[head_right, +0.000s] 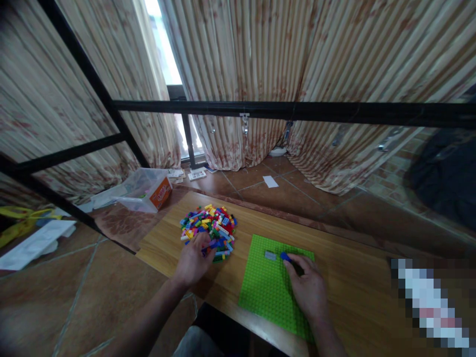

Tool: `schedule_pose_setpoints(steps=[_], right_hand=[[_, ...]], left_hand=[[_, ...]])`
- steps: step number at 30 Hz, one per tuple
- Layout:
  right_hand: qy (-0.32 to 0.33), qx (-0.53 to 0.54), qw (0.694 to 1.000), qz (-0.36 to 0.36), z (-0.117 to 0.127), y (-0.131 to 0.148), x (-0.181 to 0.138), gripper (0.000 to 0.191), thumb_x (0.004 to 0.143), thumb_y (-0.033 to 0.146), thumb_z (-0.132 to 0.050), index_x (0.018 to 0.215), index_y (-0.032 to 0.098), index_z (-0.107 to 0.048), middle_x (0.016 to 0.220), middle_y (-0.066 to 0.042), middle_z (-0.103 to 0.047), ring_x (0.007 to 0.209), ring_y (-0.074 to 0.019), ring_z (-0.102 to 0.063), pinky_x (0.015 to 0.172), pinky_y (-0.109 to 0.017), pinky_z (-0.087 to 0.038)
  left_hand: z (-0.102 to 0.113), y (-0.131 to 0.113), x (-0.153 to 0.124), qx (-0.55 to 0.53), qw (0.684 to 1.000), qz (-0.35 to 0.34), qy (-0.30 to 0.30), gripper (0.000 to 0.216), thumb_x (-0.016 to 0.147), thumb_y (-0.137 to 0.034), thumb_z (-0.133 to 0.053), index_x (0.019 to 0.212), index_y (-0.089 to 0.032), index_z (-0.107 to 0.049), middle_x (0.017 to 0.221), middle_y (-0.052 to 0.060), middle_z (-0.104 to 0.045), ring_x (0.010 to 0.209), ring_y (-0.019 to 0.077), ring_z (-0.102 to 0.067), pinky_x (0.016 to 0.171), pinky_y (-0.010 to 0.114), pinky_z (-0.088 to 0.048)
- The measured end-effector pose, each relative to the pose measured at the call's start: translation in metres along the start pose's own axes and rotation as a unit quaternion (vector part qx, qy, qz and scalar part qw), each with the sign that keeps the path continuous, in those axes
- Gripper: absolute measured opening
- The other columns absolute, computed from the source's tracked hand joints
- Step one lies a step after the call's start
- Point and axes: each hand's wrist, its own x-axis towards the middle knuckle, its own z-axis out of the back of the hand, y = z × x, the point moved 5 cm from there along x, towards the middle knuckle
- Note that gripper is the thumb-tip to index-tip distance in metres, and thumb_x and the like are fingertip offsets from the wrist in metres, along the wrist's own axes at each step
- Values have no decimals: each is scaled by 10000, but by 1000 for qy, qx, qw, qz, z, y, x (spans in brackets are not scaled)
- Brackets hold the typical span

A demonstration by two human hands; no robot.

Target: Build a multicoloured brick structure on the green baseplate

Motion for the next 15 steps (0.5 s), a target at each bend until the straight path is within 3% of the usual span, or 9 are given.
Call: schedule_pose_setpoints(steps=[5,9,12,15], right_hand=[[-32,-14,999,23,5,6,-1,355,809,532,-564,936,228,-697,974,-69,-700,946,-246,-625,912,-432,-465],[-91,-21,992,91,5,43,-17,287,848,480,-567,912,229,-690,915,-70,-705,911,-241,-618,883,-409,-466],[-19,-27,988,149,-25,86,-36,200,881,387,-561,959,252,-687,964,-56,-711,931,-236,-612,869,-391,-452],[54,-73,983,158,-64,119,-52,166,897,319,-531,956,270,-678,921,-49,-707,903,-256,-600,844,-418,-426]], left_hand=[[2,-2,-4,-69,997,23,-26,141,759,-180,-598,847,-207,-491,855,9,-604,785,167,-606,716,294,-495],[1,-8,-8,-84,996,20,-26,130,754,-176,-597,823,-203,-490,801,-1,-599,740,158,-605,681,281,-494],[-2,-11,-13,-95,995,14,-26,118,752,-170,-594,811,-202,-497,759,-10,-587,702,148,-598,655,268,-494],[-6,-12,-19,-110,993,9,-29,110,759,-172,-591,825,-204,-509,768,-8,-598,695,141,-604,645,255,-504]])
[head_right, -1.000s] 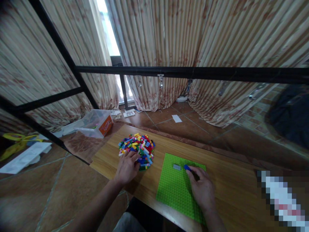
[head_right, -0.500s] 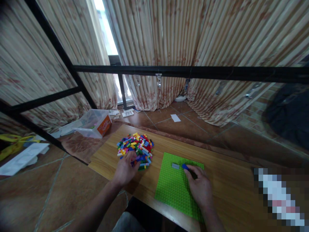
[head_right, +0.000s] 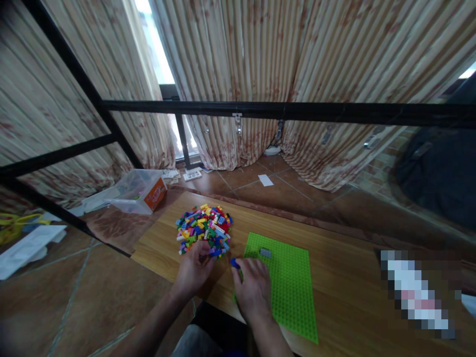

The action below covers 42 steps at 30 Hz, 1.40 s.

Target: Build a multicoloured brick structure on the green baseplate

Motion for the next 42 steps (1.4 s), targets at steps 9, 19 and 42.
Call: schedule_pose_setpoints(steps=[9,19,42], right_hand=[[29,134,987,-83,-23,24,6,360,813,357,-622,1152,235,-621,1002,-71,-683,951,-261,-602,850,-413,-469],[21,324,927,-189,-19,26,5,224,850,275,-564,1036,207,-669,964,-48,-711,889,-188,-662,808,-301,-503],[4,165,979,-121,-17,4,22,302,840,162,-501,1058,238,-694,988,-50,-707,919,-192,-653,844,-325,-508]], left_hand=[[0,8,-11,-19,1000,11,20,79,768,-195,-566,838,-211,-533,785,6,-634,708,161,-651,642,266,-533],[-14,-10,-18,-231,966,68,92,239,780,-283,-623,992,-190,-565,928,50,-687,896,196,-682,802,309,-551],[-19,9,-24,-488,780,383,81,382,664,-360,-797,927,-123,-655,855,92,-738,733,167,-705,672,247,-558]])
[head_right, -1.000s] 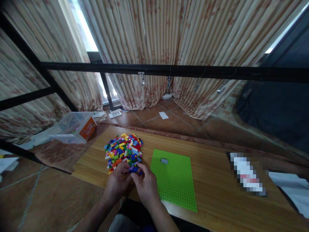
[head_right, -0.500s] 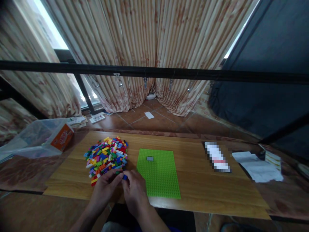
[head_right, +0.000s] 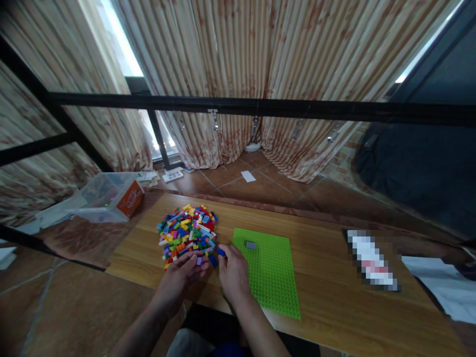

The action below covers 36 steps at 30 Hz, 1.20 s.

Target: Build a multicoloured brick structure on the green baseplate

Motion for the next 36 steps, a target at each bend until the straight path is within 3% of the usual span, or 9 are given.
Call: schedule_pose_setpoints(steps=[7,12,17,21,26,30,33,36], right_hand=[[23,-17,999,42,-4,12,-2,359,843,176,-517,1174,246,-637,1072,-56,-678,988,-207,-620,910,-384,-493],[65,29,994,79,-4,31,-14,303,839,237,-597,1136,254,-653,1035,-52,-670,980,-193,-611,879,-342,-490],[79,86,992,42,2,33,-15,166,845,205,-598,967,248,-702,867,-9,-652,813,-144,-612,748,-268,-483],[76,131,988,10,13,29,-20,146,837,218,-601,941,238,-703,849,-5,-652,781,-141,-610,724,-261,-485],[37,162,985,-42,32,18,-30,131,826,283,-616,911,225,-698,865,-21,-676,801,-161,-622,734,-276,-504],[-9,164,982,-95,52,-4,-39,160,812,342,-633,893,211,-676,833,-20,-677,782,-166,-629,738,-290,-513],[-53,134,982,-126,70,-25,-45,257,808,392,-631,989,213,-673,904,-41,-694,841,-185,-647,782,-325,-521],[-91,70,985,-126,90,-43,-46,356,813,414,-610,1108,223,-668,945,-54,-695,861,-197,-651,802,-359,-525]], left_hand=[[6,3,1,18,999,-11,-36,359,656,-380,-795,875,-134,-654,817,78,-738,682,171,-696,621,248,-543],[-1,3,0,32,998,-39,-25,338,612,-369,-821,827,-133,-713,749,32,-715,621,123,-632,624,232,-526],[-9,0,-5,59,997,-44,15,319,611,-367,-822,824,-140,-748,776,42,-725,675,133,-627,671,237,-518],[-21,-1,-10,80,994,-46,53,280,644,-367,-802,810,-147,-752,773,38,-719,680,133,-615,657,232,-505],[-35,4,-7,71,993,-37,90,300,626,-366,-814,811,-140,-745,705,28,-690,634,119,-596,635,228,-495],[-31,-5,5,109,989,-78,69,285,669,-365,-773,850,-149,-737,748,36,-699,649,134,-610,650,249,-507],[-28,-25,15,250,948,-192,47,172,765,-322,-675,837,-176,-732,789,40,-708,732,171,-636,712,278,-514],[-33,-43,22,454,834,-313,35,184,849,-217,-546,866,-200,-729,892,53,-713,825,190,-642,792,300,-499]])
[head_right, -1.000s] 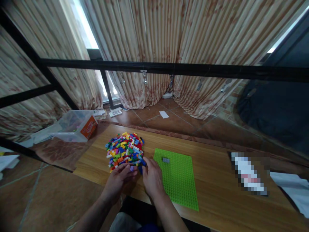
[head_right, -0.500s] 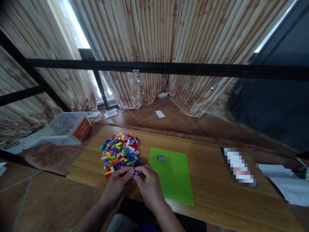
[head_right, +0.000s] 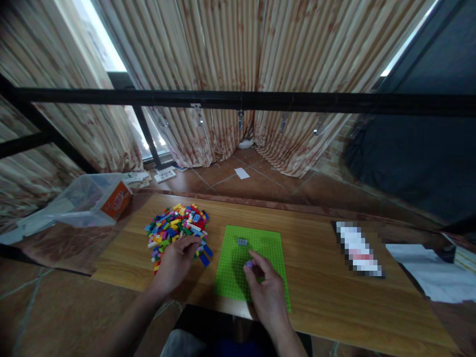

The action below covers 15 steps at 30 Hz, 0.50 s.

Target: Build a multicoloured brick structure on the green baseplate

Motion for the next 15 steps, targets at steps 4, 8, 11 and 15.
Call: schedule_pose_setpoints(steps=[4,8,11,15], right_hand=[[-25,-70,997,31,20,-11,9,307,828,424,-572,1020,229,-710,982,-71,-694,890,-217,-653,838,-396,-520],[-42,-100,994,33,30,-20,11,299,841,434,-552,997,230,-705,1017,-77,-696,928,-231,-649,883,-429,-506],[-50,-111,992,29,32,-27,12,305,852,445,-542,994,226,-698,1025,-80,-697,945,-236,-647,901,-443,-498],[-54,-116,991,32,31,-32,12,304,857,442,-540,1009,227,-691,1043,-86,-700,973,-243,-646,913,-449,-496]], left_hand=[[0,-3,10,234,969,-79,32,293,874,-107,-435,920,-195,-711,989,74,-699,905,213,-635,897,356,-473],[-9,-14,11,299,949,-93,20,313,857,-77,-436,1002,-186,-692,1149,91,-656,1021,239,-610,956,383,-459],[-38,-33,11,263,953,-136,59,262,861,-111,-479,1027,-182,-669,1174,92,-634,1075,231,-583,973,361,-461],[-88,-49,21,245,943,-169,147,265,850,-164,-556,1103,-195,-629,1143,75,-632,1069,224,-568,1002,376,-443]])
